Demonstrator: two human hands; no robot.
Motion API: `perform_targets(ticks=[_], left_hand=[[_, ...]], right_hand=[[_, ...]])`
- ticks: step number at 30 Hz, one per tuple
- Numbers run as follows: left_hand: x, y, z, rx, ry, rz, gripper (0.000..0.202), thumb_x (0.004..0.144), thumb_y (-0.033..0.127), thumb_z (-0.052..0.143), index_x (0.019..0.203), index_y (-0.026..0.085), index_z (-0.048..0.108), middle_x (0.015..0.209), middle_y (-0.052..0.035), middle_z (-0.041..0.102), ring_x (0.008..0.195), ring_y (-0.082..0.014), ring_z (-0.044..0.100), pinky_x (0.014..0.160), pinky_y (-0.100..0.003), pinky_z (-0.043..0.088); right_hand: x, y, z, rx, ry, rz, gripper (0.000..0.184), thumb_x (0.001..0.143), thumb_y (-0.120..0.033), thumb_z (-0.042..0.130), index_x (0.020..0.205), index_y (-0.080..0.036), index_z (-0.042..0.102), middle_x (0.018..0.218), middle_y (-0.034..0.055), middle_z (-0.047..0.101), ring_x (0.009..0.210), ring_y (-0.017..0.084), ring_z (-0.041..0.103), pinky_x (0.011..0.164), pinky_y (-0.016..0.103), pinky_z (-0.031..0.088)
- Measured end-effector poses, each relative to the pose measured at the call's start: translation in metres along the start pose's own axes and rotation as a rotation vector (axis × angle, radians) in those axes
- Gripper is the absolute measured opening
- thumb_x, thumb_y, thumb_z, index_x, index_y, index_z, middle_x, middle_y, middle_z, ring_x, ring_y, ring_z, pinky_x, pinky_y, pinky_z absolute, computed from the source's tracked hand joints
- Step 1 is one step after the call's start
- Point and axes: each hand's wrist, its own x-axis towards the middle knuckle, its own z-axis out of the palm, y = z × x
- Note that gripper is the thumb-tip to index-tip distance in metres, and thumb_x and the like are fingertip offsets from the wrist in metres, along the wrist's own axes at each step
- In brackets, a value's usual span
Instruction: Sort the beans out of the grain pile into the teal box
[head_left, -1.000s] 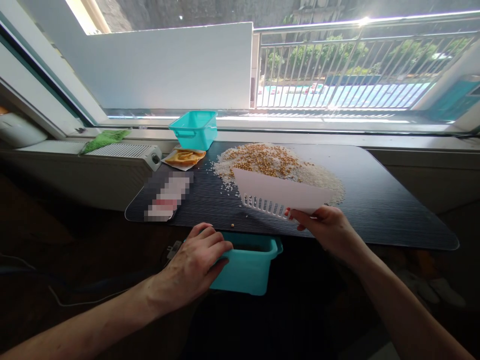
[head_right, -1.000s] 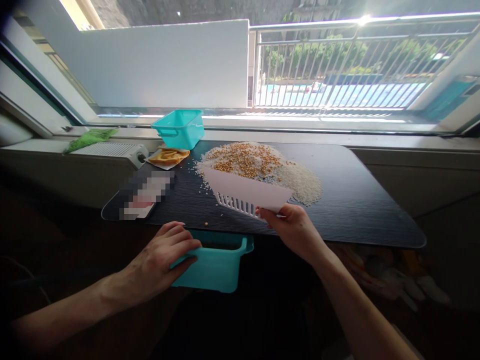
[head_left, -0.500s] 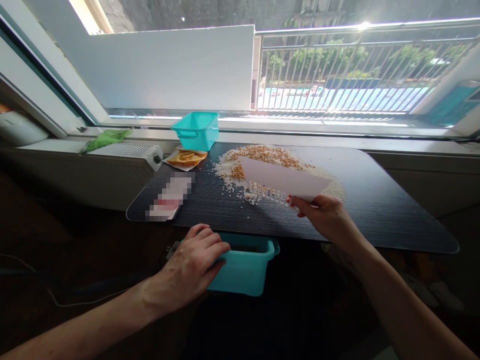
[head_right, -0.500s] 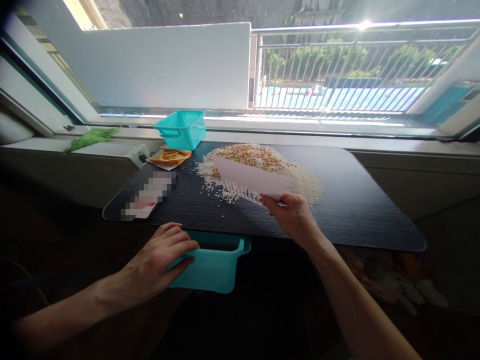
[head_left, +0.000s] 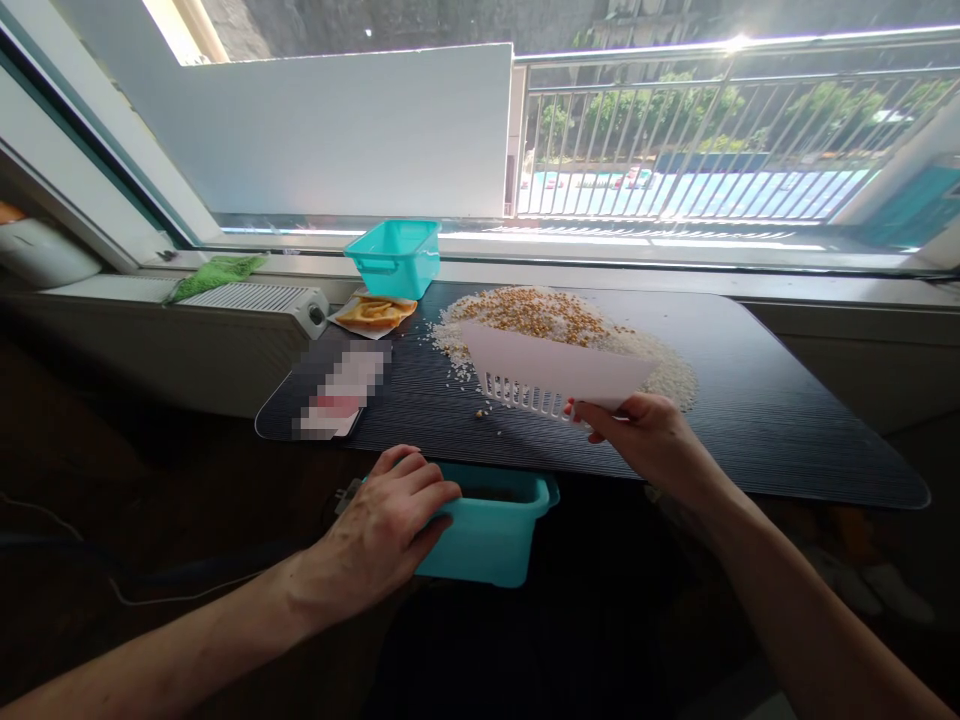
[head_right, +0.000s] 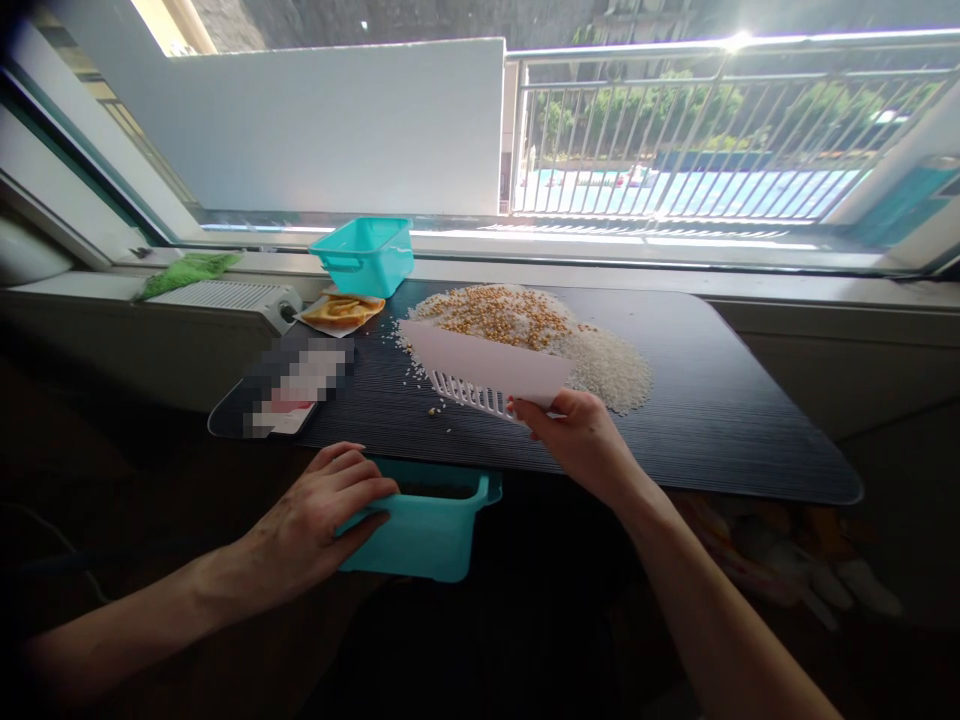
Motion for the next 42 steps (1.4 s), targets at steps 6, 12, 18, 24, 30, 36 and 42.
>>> perform_targets(ticks=[6, 12, 18, 24, 30, 36, 42], left_hand=[[-0.003, -0.003, 0.001, 0.004, 0.007, 0.005, 0.015, 0.09, 0.017, 0.047, 0.1, 0.019, 0.058, 0.084, -0.002, 0.061, 0.084, -0.0179, 0.056, 0.099, -0.043, 0.034], [-0.007, -0.005, 0.0, 0.01, -0.023, -0.02, 0.015, 0.09, 0.015, 0.048, 0.1, 0.02, 0.057, 0.085, -0.0005, 0.06, 0.085, -0.018, 0.055, 0.099, -0.043, 0.031], [-0.008, -0.005, -0.004, 0.027, -0.043, -0.038, 0.015, 0.091, 0.016, 0.046, 0.099, 0.02, 0.058, 0.087, -0.0016, 0.061, 0.086, -0.0184, 0.055, 0.1, -0.044, 0.031], [-0.006, -0.003, -0.003, 0.024, -0.03, -0.017, 0.016, 0.09, 0.015, 0.046, 0.099, 0.019, 0.059, 0.086, -0.0023, 0.062, 0.086, -0.0187, 0.056, 0.1, -0.045, 0.032], [0.0, 0.001, 0.001, 0.024, -0.011, -0.004, 0.016, 0.089, 0.015, 0.048, 0.098, 0.018, 0.06, 0.086, -0.0036, 0.062, 0.087, -0.0198, 0.056, 0.097, -0.044, 0.035], [0.002, 0.004, -0.001, 0.008, -0.047, 0.0, 0.017, 0.087, 0.013, 0.048, 0.098, 0.019, 0.059, 0.087, -0.0028, 0.061, 0.086, -0.0186, 0.054, 0.097, -0.043, 0.035], [0.004, 0.005, 0.002, -0.005, -0.04, 0.022, 0.018, 0.087, 0.012, 0.048, 0.099, 0.02, 0.058, 0.089, -0.0024, 0.062, 0.087, -0.0187, 0.054, 0.098, -0.044, 0.033]], right_hand=[[-0.005, -0.004, 0.016, -0.005, -0.097, -0.022, 0.029, 0.073, -0.042, 0.064, 0.081, -0.016, 0.075, 0.073, 0.003, 0.072, 0.06, 0.016, 0.061, 0.056, 0.027, 0.05], [-0.011, -0.015, 0.021, 0.026, -0.259, -0.039, 0.026, 0.075, -0.039, 0.062, 0.077, -0.016, 0.074, 0.069, 0.0012, 0.069, 0.057, 0.013, 0.057, 0.053, 0.024, 0.047], [-0.012, -0.011, 0.032, 0.103, -0.303, -0.004, 0.027, 0.074, -0.04, 0.064, 0.078, -0.015, 0.073, 0.067, 0.0007, 0.068, 0.056, 0.012, 0.055, 0.051, 0.023, 0.046], [-0.024, -0.011, 0.02, 0.125, -0.171, 0.043, 0.028, 0.074, -0.041, 0.065, 0.08, -0.015, 0.075, 0.072, 0.0044, 0.072, 0.058, 0.016, 0.06, 0.053, 0.026, 0.052], [-0.036, -0.001, 0.045, 0.058, 0.032, 0.041, 0.029, 0.077, -0.042, 0.06, 0.083, -0.018, 0.075, 0.077, 0.0047, 0.074, 0.068, 0.022, 0.067, 0.054, 0.028, 0.053], [-0.036, 0.011, 0.041, -0.08, 0.237, 0.081, 0.034, 0.078, -0.044, 0.058, 0.085, -0.016, 0.075, 0.073, 0.007, 0.074, 0.066, 0.023, 0.068, 0.055, 0.028, 0.051], [-0.034, 0.028, -0.008, -0.143, 0.36, 0.132, 0.033, 0.074, -0.044, 0.06, 0.08, -0.015, 0.074, 0.078, 0.0067, 0.074, 0.068, 0.023, 0.068, 0.056, 0.029, 0.051]])
